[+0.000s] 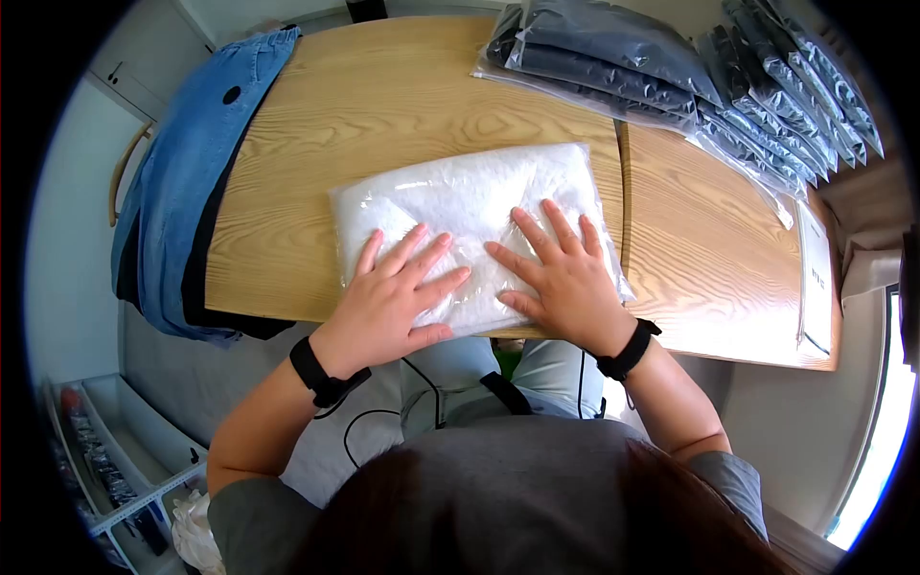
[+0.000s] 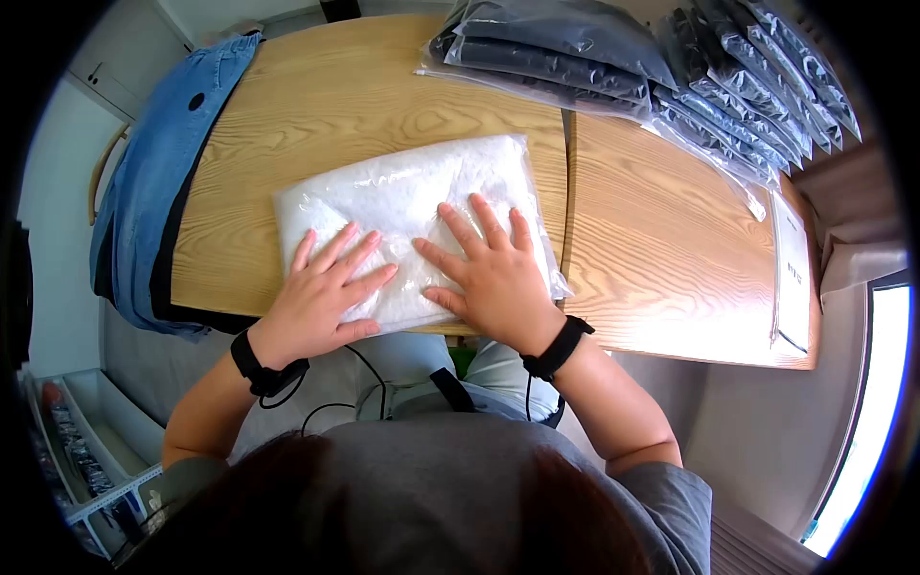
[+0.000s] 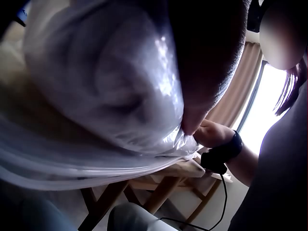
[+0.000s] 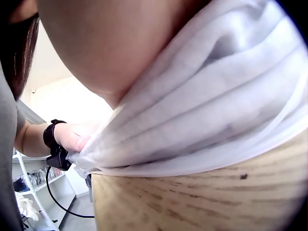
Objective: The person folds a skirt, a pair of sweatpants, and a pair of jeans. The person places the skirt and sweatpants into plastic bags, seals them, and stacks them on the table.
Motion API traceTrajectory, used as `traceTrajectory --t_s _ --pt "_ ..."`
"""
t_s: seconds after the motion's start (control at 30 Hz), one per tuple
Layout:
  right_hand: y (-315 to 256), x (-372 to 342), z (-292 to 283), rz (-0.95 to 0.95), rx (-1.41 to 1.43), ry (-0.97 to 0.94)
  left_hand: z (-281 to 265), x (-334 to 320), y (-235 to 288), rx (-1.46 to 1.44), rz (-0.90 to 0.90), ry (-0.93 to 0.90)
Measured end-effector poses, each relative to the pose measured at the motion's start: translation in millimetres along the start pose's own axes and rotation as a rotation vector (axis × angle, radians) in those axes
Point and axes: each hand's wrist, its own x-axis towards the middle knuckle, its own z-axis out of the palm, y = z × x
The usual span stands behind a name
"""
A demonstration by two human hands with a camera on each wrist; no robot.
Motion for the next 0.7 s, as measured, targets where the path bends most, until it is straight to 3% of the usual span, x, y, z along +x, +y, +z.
traceTrajectory --t_s 0.43,0.57,0.63,0.67,0.7 --pt "2 -1 0 -0.007 0.029 0.011 0 0 2 0.056 0.023 0.052" --pt "12 -11 -7 0.003 0.246 0.072 -10 -10 -7 -0.023 0.042 -0.017" --pt "24 -19 -5 0.112 0.614 0.247 -7 -24 -24 -0.779 -0.073 0.236" --pt "29 -24 -8 0.114 0.603 0.264 -5 -35 -25 -0.877 -0.194 0.396" --pt "32 -30 -12 0.308 0.612 0.296 -1 -48 -23 -0.978 -0.320 0.550"
